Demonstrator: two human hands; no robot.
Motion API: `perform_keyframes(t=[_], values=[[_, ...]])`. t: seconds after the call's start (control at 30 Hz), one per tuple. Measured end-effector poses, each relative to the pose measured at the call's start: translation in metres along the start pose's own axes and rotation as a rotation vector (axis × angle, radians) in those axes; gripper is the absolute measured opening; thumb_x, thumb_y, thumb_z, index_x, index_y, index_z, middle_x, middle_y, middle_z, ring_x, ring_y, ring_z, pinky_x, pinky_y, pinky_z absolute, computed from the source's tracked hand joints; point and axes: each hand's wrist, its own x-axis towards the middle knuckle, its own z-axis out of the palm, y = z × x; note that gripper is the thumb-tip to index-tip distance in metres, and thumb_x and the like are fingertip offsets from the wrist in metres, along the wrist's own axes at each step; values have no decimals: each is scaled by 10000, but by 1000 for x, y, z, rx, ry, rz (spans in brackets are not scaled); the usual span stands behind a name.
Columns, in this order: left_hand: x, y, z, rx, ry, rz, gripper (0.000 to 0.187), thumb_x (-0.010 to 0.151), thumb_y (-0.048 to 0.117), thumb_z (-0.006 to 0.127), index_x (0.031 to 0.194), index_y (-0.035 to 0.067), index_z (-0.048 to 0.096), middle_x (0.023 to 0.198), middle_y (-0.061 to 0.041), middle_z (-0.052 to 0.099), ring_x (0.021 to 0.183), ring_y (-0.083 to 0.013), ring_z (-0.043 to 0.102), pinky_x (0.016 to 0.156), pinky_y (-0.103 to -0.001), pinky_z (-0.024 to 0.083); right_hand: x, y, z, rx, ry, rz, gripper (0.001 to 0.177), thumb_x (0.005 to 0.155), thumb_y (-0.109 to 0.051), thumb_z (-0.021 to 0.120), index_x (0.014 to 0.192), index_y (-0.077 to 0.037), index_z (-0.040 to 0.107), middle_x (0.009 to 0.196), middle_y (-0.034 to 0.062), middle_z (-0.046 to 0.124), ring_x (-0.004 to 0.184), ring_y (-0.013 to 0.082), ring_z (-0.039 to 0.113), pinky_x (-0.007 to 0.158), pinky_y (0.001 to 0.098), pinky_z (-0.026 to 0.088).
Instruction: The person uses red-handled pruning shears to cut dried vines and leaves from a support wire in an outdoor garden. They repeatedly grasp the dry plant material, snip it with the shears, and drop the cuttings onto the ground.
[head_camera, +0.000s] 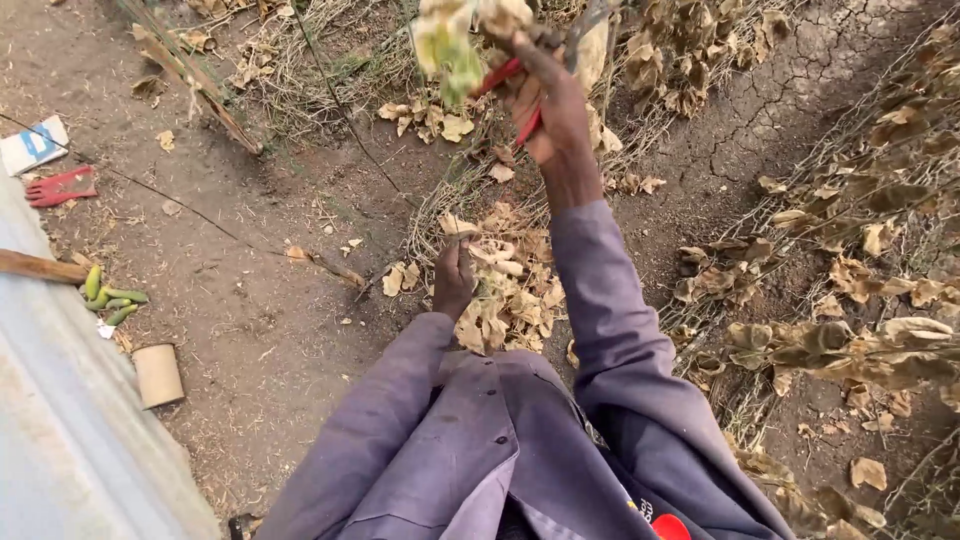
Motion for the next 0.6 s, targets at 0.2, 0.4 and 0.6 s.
perform_keyframes(t=[0.2, 0.4, 0.6], values=[[17, -5, -15, 17, -13, -48, 341, 1097, 204, 374, 1341, 106, 592, 1287, -164, 677, 1112, -298, 655, 984, -439, 519, -22, -19, 27, -232, -50, -186, 113, 985, -167, 659, 988, -172, 546, 1131, 114, 756, 853, 193, 672, 896, 379, 580], [13, -62, -11, 75, -143, -10, 329, 1108, 166, 419, 1349, 5, 574, 1180, -302, 656, 1146, -513, 610, 1008, -580, 466, -78, 112, -13, -670, -202, 49, 200, 962, -73, 634, 1125, 41, 610, 870, 150, 667, 673, 205, 628, 713, 379, 506], [16, -22, -33, 169, -352, -148, 405, 1096, 249, 360, 1267, -42, 583, 1212, -355, 614, 1217, -543, 541, 1054, -639, 389, -102, 170, -67, -675, -79, 241, 186, 942, -137, 633, 1075, -9, 623, 662, 148, 647, 344, 131, 464, 238, 240, 389]])
